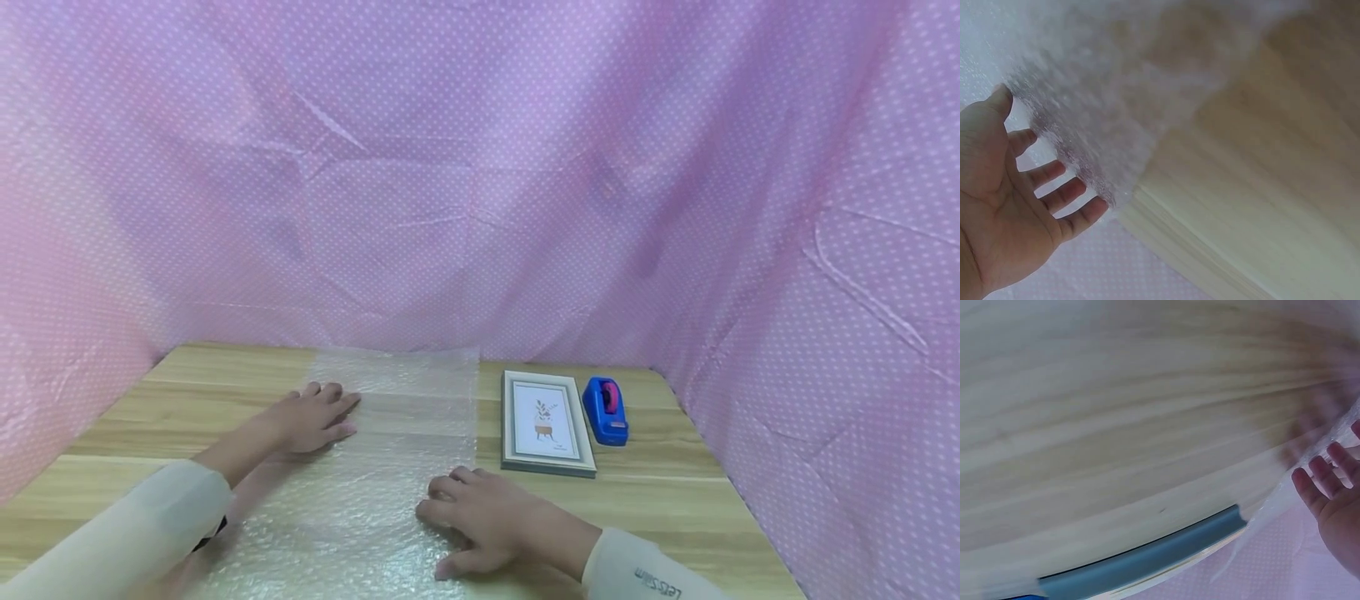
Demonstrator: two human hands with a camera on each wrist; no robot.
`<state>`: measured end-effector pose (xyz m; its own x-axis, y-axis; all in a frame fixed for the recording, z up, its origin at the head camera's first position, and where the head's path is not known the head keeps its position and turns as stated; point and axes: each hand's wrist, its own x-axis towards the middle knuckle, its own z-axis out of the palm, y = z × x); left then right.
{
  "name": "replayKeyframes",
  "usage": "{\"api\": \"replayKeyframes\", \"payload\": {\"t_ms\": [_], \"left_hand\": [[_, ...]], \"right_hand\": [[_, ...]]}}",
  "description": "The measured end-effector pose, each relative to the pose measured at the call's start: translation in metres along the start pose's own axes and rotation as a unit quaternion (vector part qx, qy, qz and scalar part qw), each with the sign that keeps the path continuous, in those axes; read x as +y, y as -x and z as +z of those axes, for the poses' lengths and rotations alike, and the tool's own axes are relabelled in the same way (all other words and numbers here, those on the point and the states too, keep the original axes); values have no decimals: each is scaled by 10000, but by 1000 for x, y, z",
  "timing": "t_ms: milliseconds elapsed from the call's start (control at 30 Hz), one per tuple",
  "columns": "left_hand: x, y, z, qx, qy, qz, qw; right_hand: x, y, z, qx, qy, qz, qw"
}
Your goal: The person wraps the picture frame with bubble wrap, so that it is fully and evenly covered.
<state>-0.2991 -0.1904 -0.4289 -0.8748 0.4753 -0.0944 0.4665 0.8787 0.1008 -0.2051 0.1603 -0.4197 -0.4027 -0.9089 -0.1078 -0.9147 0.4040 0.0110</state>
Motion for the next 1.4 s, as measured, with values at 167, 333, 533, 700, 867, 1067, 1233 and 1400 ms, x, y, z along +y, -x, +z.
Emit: {"api": "replayKeyframes", "payload": {"t_ms": [167, 333, 533, 700, 867, 1067, 1233, 1400], "left_hand": [[9, -8, 2, 13, -96, 51, 9999], [12, -12, 0, -44, -148, 38, 9999], [12, -13, -4, -20, -263, 121, 9996], [9, -13, -7, -154, -275, 131, 9994], [6, -11, -6, -147, -228, 159, 9995], [3, -5, -6, -23, -255, 217, 9994], [0, 1, -5, 125, -193, 268, 9994], [-1, 6, -4, 157, -247, 276, 9992]], "right_hand": [[6, 13, 2, 90, 17, -15, 10000], [12, 20, 2, 107, -27, -50, 9999], [14, 22, 2, 40, -141, -25, 9999], [15, 23, 3, 93, -187, -28, 9998], [17, 24, 4, 98, -249, -20, 9996], [20, 26, 6, 61, -440, 17, 9990], [22, 28, 8, 78, -428, 78, 9990], [23, 28, 9, 172, -288, 74, 9994]]}}
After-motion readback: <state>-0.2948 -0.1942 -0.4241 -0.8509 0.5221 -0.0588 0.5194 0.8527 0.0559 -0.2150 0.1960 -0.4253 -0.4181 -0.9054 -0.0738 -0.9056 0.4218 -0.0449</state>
